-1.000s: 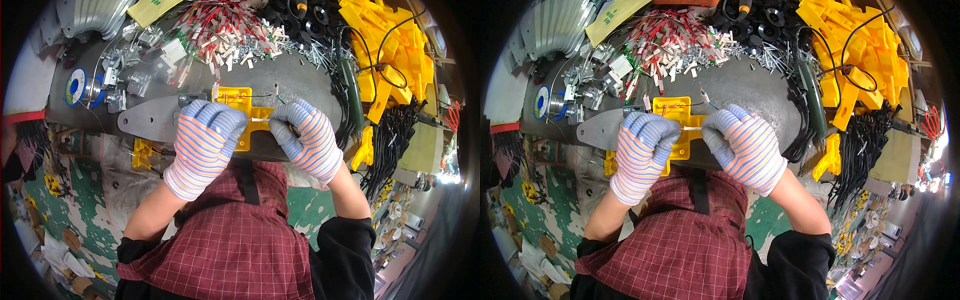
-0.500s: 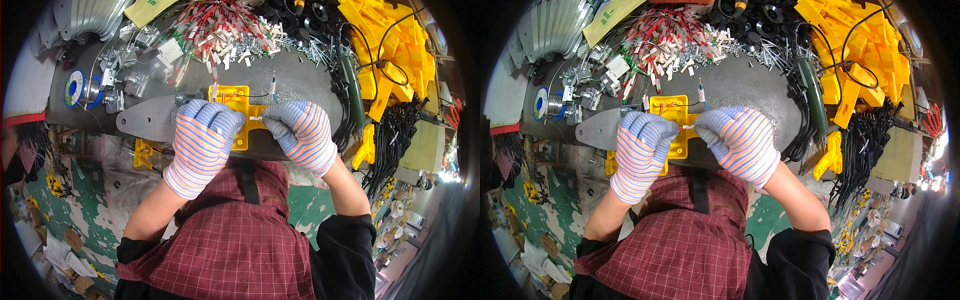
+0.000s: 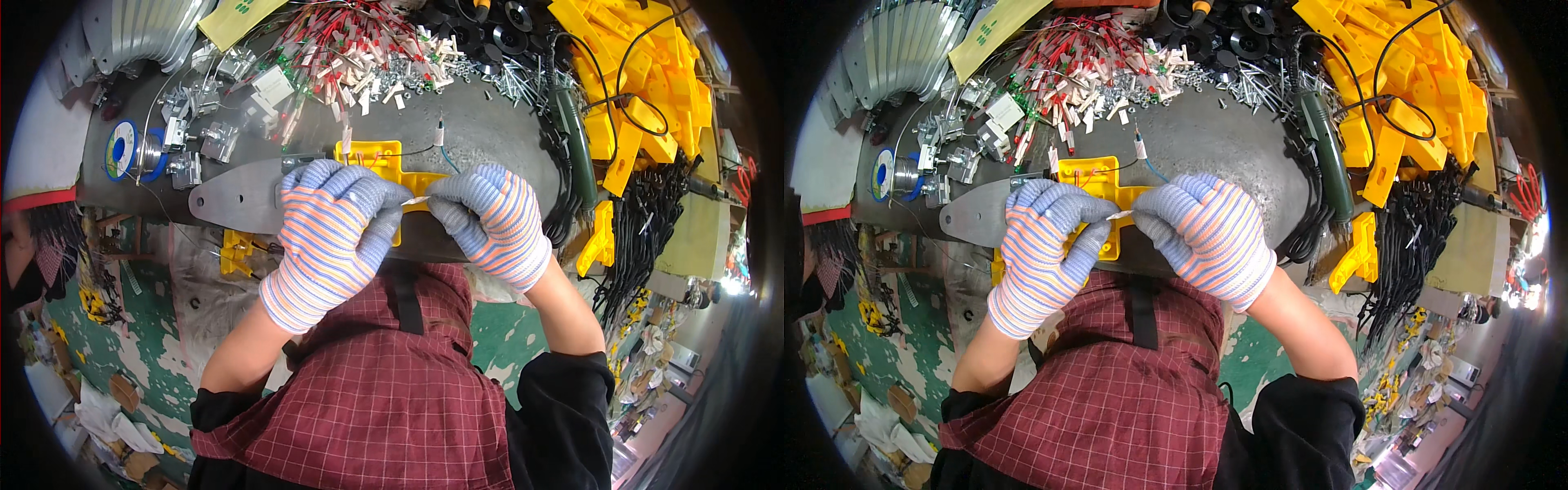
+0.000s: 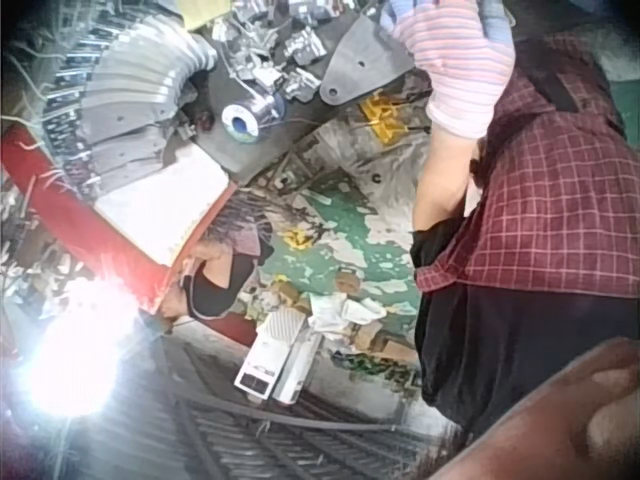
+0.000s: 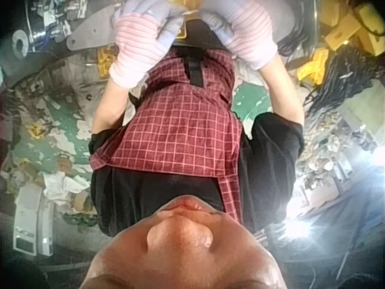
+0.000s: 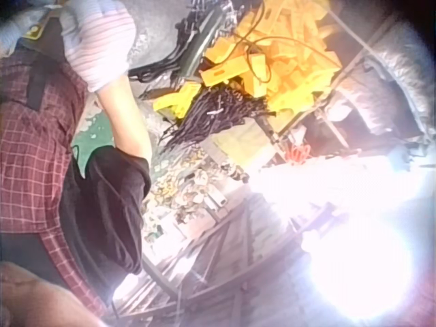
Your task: Soldering and assembling internal components into a yellow plastic housing for a handheld device.
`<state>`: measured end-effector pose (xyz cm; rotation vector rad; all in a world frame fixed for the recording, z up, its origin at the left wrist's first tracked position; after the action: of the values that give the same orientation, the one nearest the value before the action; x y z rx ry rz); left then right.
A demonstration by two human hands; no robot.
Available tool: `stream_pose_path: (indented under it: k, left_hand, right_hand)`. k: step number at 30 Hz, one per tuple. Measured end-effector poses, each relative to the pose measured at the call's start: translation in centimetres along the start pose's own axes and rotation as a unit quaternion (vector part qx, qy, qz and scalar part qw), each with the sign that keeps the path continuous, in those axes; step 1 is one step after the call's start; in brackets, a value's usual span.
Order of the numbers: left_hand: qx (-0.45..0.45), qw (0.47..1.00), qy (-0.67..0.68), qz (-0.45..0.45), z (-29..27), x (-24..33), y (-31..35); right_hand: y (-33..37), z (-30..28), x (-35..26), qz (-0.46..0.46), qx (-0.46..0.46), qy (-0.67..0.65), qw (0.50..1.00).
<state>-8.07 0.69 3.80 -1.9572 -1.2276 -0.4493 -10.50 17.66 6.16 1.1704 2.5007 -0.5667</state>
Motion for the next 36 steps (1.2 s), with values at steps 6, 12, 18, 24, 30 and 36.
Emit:
stream_pose_path:
  k: [6, 12, 18, 24, 30, 36]
  left_hand:
    - [-0.017, 1.000, 0.012, -0.014, 0.3, -0.3, 0.0]
    - [0.021, 0.999, 0.001, 0.029, 0.1, -0.2, 0.0]
    - [0.007, 0.999, -0.047, -0.022, 0.6, 0.6, 0.2]
    - [0.016, 0.998, -0.053, 0.027, 1.0, -0.2, 0.8]
    - [0.066, 0.992, -0.093, 0.048, 1.0, 0.0, 1.6]
    - [0.065, 0.993, -0.085, 0.056, 1.2, 0.7, 0.7]
  right_hand:
    - [0.4, 0.0, 0.1, -0.011, 0.009, 0.019, 1.000]
    - [0.6, -0.1, 0.2, -0.010, 0.002, 0.033, 0.999]
    - [1.0, 0.3, 0.1, -0.073, 0.018, 0.068, 0.995]
    - [1.4, 0.1, -0.2, -0.079, 0.020, 0.119, 0.990]
    - [6.8, -2.5, 1.8, 0.081, 0.203, 0.033, 0.975]
    - [8.5, -0.1, 3.1, 0.113, 0.169, 0.197, 0.959]
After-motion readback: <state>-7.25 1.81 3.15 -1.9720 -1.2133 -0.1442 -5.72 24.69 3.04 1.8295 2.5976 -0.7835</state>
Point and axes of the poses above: each hand's wrist, its own y-axis away from the middle knuckle, its own z-axis out of the palm, x = y × z, the point moved 5 cm from there along -y, towards the middle knuckle, and after that the axes turned 3 degrees about y, right-handed, at the moved point
